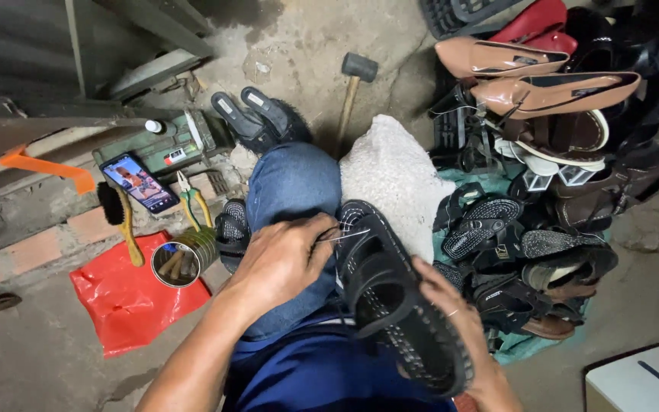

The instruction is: Hand-stitching the sole of a black sandal using a needle and thread to repair it.

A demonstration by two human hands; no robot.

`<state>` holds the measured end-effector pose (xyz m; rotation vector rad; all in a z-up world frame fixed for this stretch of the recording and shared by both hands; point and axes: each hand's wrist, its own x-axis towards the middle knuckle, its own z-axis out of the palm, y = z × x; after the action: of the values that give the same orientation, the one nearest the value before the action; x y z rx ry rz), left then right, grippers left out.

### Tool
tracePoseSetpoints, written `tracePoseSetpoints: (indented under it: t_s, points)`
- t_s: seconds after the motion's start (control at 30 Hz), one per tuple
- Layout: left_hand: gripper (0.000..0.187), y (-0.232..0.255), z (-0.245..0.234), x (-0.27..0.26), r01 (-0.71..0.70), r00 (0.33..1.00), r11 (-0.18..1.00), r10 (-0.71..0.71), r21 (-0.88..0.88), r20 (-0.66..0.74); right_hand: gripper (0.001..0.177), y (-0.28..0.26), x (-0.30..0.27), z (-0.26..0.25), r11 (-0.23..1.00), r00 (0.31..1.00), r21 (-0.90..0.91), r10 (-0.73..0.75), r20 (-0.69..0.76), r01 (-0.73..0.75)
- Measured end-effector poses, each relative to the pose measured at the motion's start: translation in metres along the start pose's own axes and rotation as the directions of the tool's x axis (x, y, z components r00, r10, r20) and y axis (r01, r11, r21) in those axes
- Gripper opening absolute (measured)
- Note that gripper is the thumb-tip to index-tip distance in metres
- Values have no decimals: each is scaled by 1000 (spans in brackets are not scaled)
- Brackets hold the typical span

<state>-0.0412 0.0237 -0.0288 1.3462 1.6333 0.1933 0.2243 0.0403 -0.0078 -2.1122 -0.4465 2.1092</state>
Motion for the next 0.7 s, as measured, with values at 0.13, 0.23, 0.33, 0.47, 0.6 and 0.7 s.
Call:
tracePoseSetpoints:
  t_s: [0.13, 0.23, 0.33, 0.47, 0.6, 0.7]
  points:
    - [21, 8, 8, 3, -137, 966, 990, 136, 12, -220, 92, 14, 2, -30, 181, 289, -250, -804, 520, 951]
    - [24, 11, 16, 7, -97, 958, 994, 105, 45, -268, 90, 7, -11, -27, 175, 315, -301, -794, 519, 937]
    - [24, 12, 21, 9, -56, 969, 995, 73, 76, -236, 89, 2, -23, -25, 190, 326, -295, -783, 530, 936]
    - [20, 16, 19, 7, -73, 982, 997, 75, 20, -173, 84, -5, -30, -26, 234, 299, -185, -754, 585, 954]
    - [14, 13, 29, 13, -138, 980, 986, 123, -91, -156, 88, -3, -29, -37, 163, 299, -275, -760, 577, 947]
    - [15, 17, 23, 9, -137, 986, 978, 119, -160, -116, 87, -3, -27, -44, 242, 330, -226, -741, 585, 944]
